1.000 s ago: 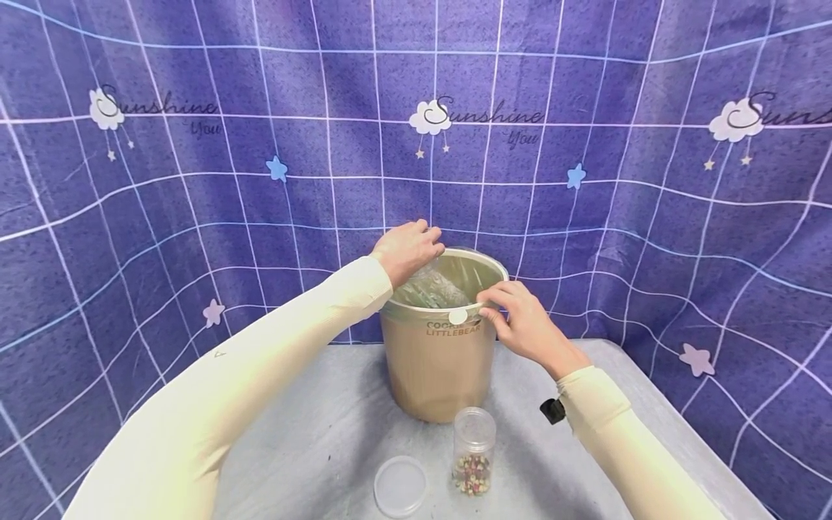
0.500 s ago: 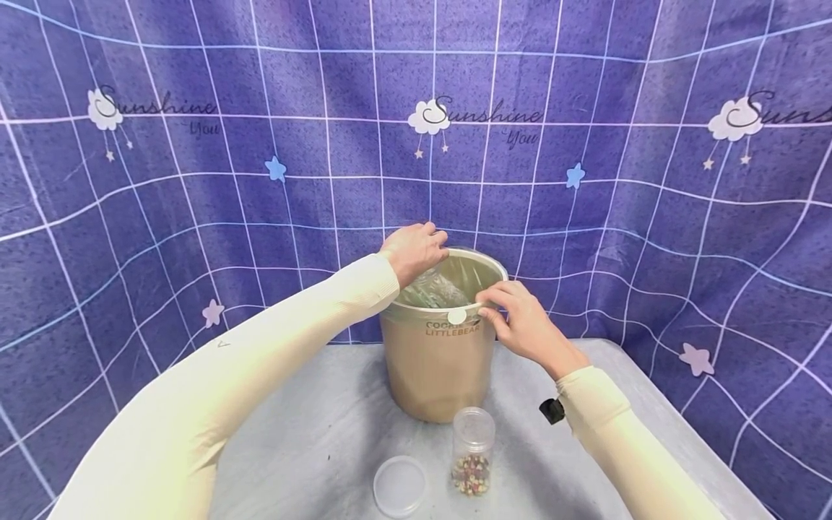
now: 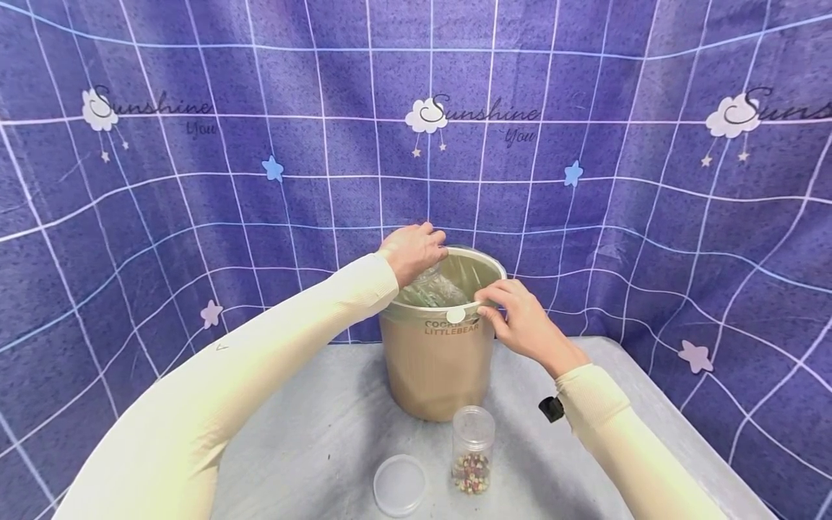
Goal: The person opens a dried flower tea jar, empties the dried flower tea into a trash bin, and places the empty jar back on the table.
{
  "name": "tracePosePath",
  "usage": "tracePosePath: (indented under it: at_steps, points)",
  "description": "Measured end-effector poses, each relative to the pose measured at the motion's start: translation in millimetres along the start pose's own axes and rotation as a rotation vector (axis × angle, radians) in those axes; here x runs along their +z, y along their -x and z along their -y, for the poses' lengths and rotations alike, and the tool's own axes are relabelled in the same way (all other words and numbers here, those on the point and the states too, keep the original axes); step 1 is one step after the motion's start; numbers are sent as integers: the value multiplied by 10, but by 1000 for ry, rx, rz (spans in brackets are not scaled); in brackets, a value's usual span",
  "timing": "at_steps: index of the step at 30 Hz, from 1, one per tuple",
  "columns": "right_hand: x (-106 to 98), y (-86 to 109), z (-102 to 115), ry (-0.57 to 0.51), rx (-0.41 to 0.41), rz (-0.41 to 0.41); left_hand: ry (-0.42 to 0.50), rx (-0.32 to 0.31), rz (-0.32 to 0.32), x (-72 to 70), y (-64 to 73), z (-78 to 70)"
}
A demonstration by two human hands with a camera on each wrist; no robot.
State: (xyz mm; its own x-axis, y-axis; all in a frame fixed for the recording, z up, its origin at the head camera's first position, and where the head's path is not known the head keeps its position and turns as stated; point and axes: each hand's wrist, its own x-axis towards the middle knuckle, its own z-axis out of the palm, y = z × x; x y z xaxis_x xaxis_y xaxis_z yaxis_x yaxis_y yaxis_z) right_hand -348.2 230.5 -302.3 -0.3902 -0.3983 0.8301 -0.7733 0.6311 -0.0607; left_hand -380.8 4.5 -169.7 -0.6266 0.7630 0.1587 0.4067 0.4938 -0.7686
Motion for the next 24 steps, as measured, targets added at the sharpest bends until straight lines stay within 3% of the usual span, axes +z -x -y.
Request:
tracePosePath:
  at_steps: [7,14,19,24]
  points:
    - [2,-5,6,0,-2,-4,105,-31,3,-36,23,46]
    - [-7,-21,22,-2,-3,1,267,-117,2,38,26,138]
    - [-8,-13,19,6,2,1,377,-169,-43,127,46,192]
    - [-4,-13,4,3,-6,0,555,-261,-115,199,110,212]
